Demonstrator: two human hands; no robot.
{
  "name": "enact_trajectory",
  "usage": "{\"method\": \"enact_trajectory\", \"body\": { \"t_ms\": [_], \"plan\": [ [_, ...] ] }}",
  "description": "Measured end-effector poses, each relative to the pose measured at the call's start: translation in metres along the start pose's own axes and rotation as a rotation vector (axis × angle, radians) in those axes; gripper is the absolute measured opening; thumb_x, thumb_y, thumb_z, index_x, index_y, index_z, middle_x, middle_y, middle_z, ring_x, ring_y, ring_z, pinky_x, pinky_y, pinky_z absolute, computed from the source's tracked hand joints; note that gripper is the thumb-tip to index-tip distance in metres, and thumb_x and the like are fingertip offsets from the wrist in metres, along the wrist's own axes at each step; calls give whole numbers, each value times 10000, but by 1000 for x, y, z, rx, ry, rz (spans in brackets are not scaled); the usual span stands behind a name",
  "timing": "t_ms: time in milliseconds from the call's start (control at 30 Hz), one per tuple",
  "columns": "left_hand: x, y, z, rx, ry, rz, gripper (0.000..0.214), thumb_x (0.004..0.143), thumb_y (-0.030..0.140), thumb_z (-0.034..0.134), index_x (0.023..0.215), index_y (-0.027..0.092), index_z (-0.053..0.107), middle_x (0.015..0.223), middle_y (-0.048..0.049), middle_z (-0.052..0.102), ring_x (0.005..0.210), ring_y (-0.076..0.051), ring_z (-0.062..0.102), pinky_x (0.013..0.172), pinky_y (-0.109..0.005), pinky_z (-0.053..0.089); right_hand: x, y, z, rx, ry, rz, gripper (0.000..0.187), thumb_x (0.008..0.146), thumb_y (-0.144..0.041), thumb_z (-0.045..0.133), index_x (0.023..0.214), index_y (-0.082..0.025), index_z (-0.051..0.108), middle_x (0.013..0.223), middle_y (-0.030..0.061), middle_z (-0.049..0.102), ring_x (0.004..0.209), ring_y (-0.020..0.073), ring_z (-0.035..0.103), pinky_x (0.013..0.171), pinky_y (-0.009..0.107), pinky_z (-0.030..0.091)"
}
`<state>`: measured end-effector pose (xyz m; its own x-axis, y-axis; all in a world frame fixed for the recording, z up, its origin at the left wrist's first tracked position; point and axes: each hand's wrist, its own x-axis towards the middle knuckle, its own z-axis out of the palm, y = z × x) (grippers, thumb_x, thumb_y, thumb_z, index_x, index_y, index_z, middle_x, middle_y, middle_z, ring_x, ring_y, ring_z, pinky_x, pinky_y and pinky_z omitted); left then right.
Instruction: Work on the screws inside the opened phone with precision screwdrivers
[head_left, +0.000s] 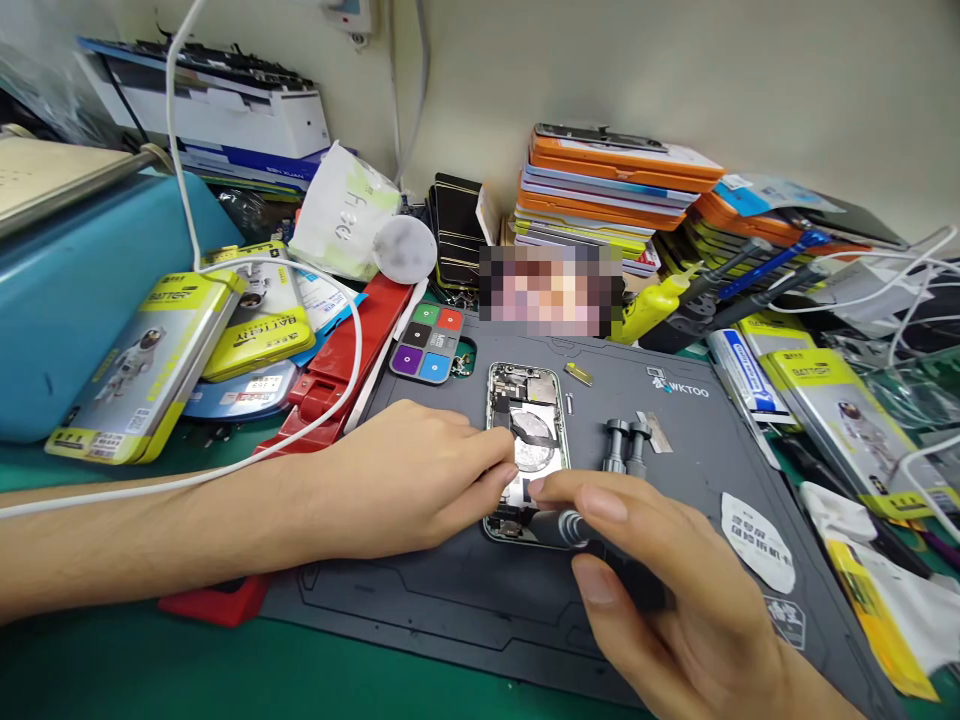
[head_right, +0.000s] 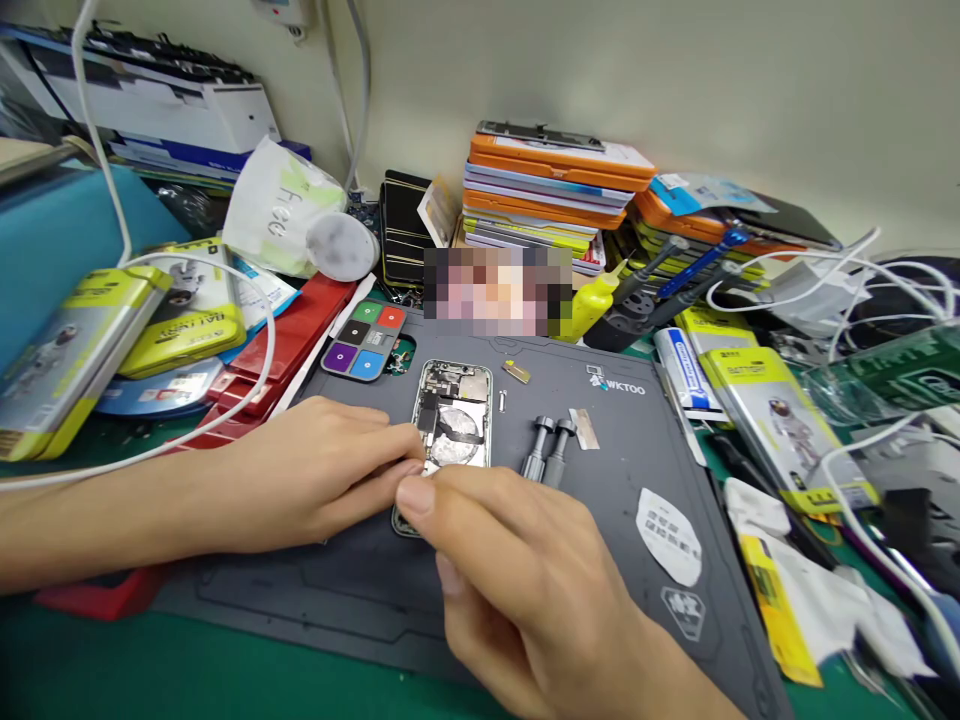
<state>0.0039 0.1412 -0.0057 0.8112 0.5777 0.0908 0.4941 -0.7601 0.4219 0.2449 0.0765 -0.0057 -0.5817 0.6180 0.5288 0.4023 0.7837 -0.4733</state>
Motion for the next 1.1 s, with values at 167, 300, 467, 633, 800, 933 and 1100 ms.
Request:
{"method": "enact_trajectory", "body": {
  "t_ms": [167,300,467,633,800,933,1100],
  "plan": [
    [0,-1,0,-2,0,2,256,1114,312,388,914,206,508,737,12,579,646,-185,552,600,-327,266,-2,-1,-2,15,14,16,850,833,76,487,1623,-229,405,1385,70,680,1266,154,661,1025,283,575],
    [0,0,0,-2,-1,4,253,1114,316,382,928,208,515,738,14,583,636,-187,551,592,-333,252,-4,-2,-3,10,30,18,873,837,60,533,1643,-240,385,1430,61,674,1278,167,662,1035,304,584],
    [-2,-1,-1,-19,23,20,236,1113,296,387,954,204,535,751,17,603,648,-180,565,592,-336,264,-5,-1,0,27,39,47,897,862,72,526,1677,-246,326,1492,60,633,1341,173,628,1087,325,560],
    [-3,-1,-2,-143,16,48,98,1077,269,496,1037,222,572,842,39,664,718,-153,616,623,-319,332,-1,-1,3,-9,87,61,892,854,69,621,1647,-259,380,1339,50,716,1199,159,696,1016,276,579],
    [-3,-1,-4,-224,-24,84,28,1038,248,568,1044,223,578,966,47,701,799,-135,644,655,-301,378,-6,1,6,13,84,67,867,866,33,650,1639,-255,381,1384,56,701,1223,173,694,1064,313,580],
    [-2,-1,-4,-235,-53,108,90,1025,270,597,1101,222,608,1077,41,725,881,-137,673,702,-291,410,-18,4,8,0,162,136,909,850,51,718,1644,-247,389,1434,74,668,1242,175,693,1102,300,567],
    [-2,-3,-3,-226,-52,114,114,1061,305,579,1111,224,642,1094,41,730,914,-132,681,726,-281,426,-23,3,8,38,243,163,892,856,59,712,1627,-281,419,1289,74,714,1203,217,723,1138,375,571]
  ]
}}
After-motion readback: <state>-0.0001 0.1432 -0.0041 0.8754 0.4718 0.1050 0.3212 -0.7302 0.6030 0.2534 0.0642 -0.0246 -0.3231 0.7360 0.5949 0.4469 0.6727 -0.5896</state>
